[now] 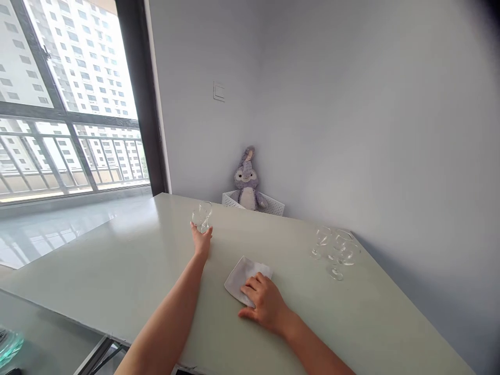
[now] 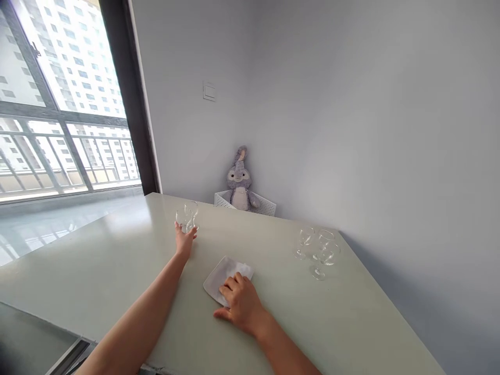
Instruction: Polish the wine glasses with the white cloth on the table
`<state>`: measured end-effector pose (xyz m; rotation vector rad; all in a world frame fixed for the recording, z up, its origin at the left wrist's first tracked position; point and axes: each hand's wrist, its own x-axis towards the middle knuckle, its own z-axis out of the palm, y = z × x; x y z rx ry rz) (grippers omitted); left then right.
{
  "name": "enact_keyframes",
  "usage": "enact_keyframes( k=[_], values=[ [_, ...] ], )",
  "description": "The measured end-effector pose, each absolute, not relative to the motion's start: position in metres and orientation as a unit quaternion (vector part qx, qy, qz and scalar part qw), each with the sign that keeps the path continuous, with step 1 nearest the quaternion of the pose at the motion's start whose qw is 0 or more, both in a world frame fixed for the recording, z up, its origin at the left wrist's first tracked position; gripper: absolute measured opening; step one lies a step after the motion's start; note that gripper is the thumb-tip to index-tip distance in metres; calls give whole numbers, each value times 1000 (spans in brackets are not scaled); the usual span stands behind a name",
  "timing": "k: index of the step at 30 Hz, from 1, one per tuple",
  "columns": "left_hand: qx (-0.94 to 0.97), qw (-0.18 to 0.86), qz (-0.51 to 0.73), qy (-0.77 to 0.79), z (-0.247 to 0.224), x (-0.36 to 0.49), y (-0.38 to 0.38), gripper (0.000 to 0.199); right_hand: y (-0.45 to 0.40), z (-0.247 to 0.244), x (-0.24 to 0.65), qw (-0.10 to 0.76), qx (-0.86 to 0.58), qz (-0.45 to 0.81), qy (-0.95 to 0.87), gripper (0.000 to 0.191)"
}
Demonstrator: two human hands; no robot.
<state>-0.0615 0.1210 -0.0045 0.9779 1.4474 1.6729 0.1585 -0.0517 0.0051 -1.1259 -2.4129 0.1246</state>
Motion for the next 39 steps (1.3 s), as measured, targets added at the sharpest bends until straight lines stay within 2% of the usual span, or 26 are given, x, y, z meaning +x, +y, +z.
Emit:
enact_keyframes(
  k=[4, 6, 9, 13, 15, 17, 20, 23, 25, 31, 35, 39],
  values=[
    [383, 375, 634, 557, -9, -62, 129, 74, -52, 6, 161, 213, -440, 43, -871, 10],
    [393, 380, 628, 554, -9, -58, 129, 67, -49, 7, 163, 251, -449, 79, -854, 13],
    [426, 377, 618, 542, -5, -42, 121, 61, -42, 8, 169, 372, -479, 190, -772, 14],
    [512, 369, 585, 510, 1, -10, 98, 62, -32, 13, 184, 531, -514, 420, -527, 30],
    [575, 319, 555, 509, 3, 4, 84, 63, -30, 18, 194, 586, -487, 507, -403, 33],
    [642, 241, 518, 511, 3, 15, 72, 61, -32, 23, 201, 639, -454, 523, -333, 34],
    [711, 144, 473, 500, 1, 25, 59, 59, -39, 31, 202, 695, -469, 426, -341, 32],
    [739, 101, 453, 487, -2, 32, 53, 59, -47, 31, 193, 683, -502, 296, -441, 28],
    [749, 96, 447, 479, -4, 37, 51, 59, -50, 26, 184, 650, -501, 261, -509, 33],
    [767, 108, 439, 455, -5, 46, 42, 54, -46, 12, 172, 572, -474, 280, -608, 39],
    [773, 109, 446, 437, -2, 45, 41, 53, -46, 18, 178, 502, -442, 365, -648, 52],
    [818, 112, 404, 393, 3, 47, 37, 59, -44, 16, 181, 492, -437, 360, -662, 51]
  ],
)
